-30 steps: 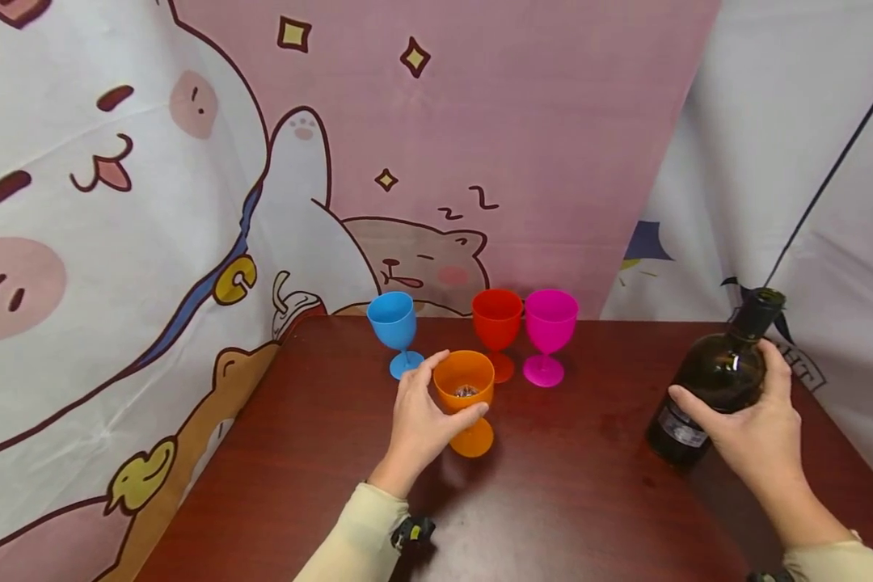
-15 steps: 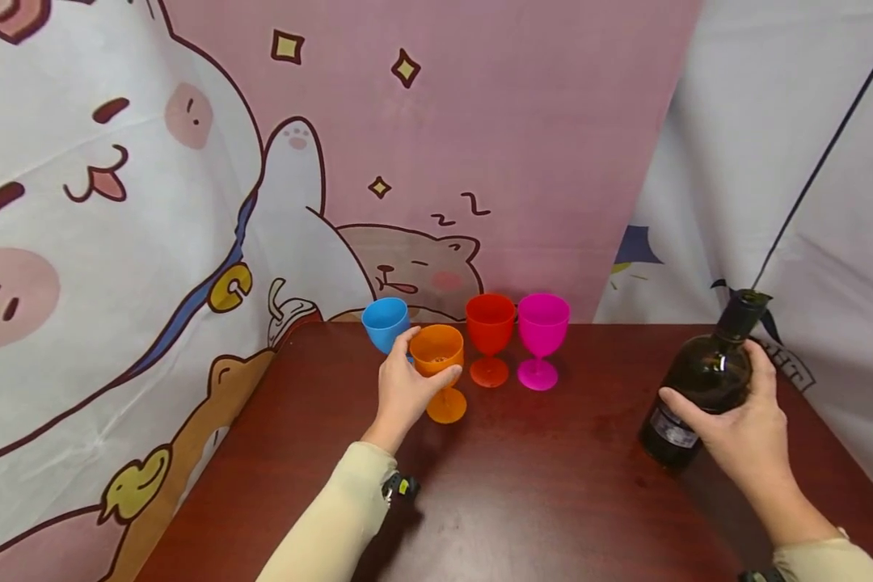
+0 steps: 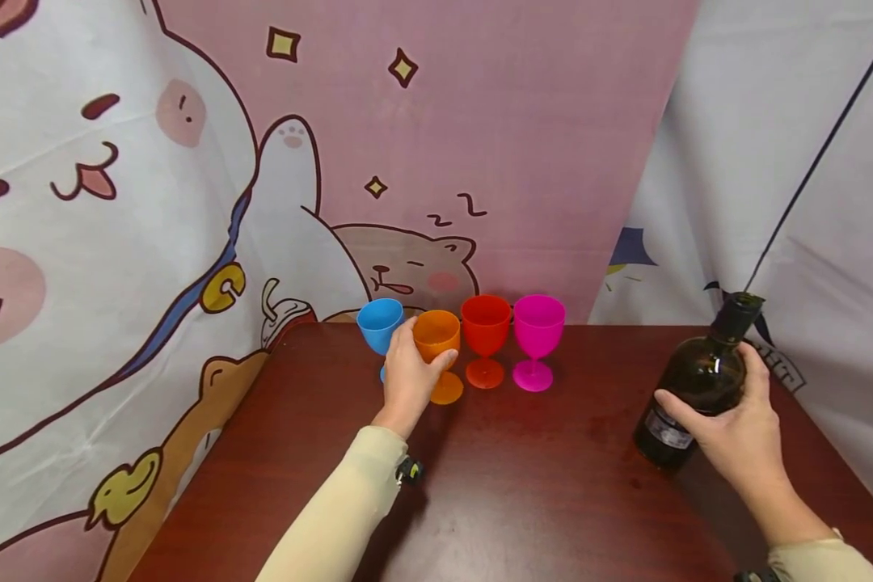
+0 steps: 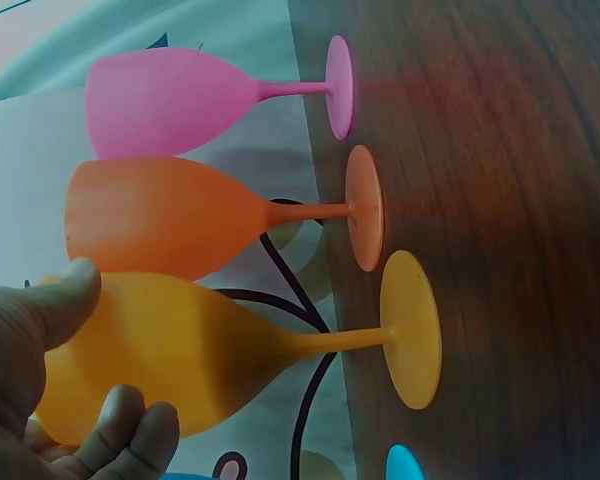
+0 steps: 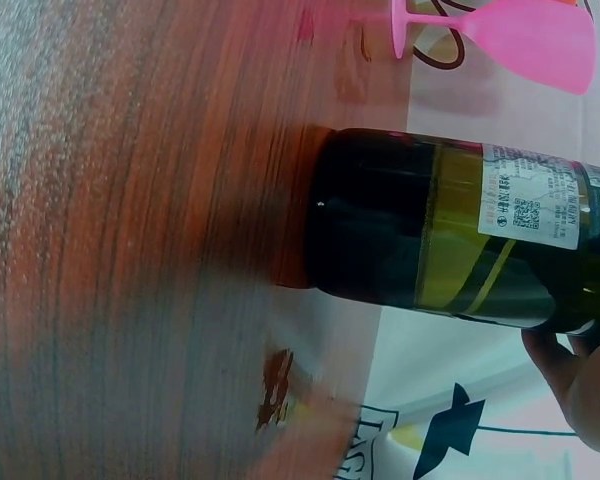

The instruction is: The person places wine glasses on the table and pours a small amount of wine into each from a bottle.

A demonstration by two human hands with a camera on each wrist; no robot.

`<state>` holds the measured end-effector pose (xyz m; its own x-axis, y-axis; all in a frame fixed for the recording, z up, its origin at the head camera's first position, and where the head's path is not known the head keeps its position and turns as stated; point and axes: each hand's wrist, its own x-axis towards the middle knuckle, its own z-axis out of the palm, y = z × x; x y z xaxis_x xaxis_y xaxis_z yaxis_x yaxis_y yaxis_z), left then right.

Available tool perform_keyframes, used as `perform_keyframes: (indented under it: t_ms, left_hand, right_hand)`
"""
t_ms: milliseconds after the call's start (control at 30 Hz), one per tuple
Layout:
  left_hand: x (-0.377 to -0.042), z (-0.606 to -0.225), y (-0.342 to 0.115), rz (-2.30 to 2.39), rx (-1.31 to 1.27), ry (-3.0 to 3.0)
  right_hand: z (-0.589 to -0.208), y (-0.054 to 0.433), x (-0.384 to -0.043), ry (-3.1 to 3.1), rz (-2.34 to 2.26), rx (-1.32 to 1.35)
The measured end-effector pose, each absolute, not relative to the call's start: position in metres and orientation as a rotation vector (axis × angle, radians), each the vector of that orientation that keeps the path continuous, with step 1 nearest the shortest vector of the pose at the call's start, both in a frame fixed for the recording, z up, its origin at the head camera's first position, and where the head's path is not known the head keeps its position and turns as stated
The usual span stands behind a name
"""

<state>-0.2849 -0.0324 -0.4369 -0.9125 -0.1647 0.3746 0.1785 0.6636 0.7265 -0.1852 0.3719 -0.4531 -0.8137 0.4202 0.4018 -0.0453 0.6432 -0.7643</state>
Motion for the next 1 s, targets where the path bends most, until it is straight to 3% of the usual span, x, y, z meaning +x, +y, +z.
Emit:
perform_keyframes:
  t_ms: [733,1000]
  left_hand:
    - [-0.305,-0.44,-0.021,-0.975,-0.011,-2.546]
    - [-0.297,-0.419,-0.007,-0.507,-0.18,-2.467]
  right_hand:
    - [-0.456,0.375,-0.186,-2.317,1.111,-0.262]
    - [-0.456,0.375,-0.187,-2.305,1.117,-0.252]
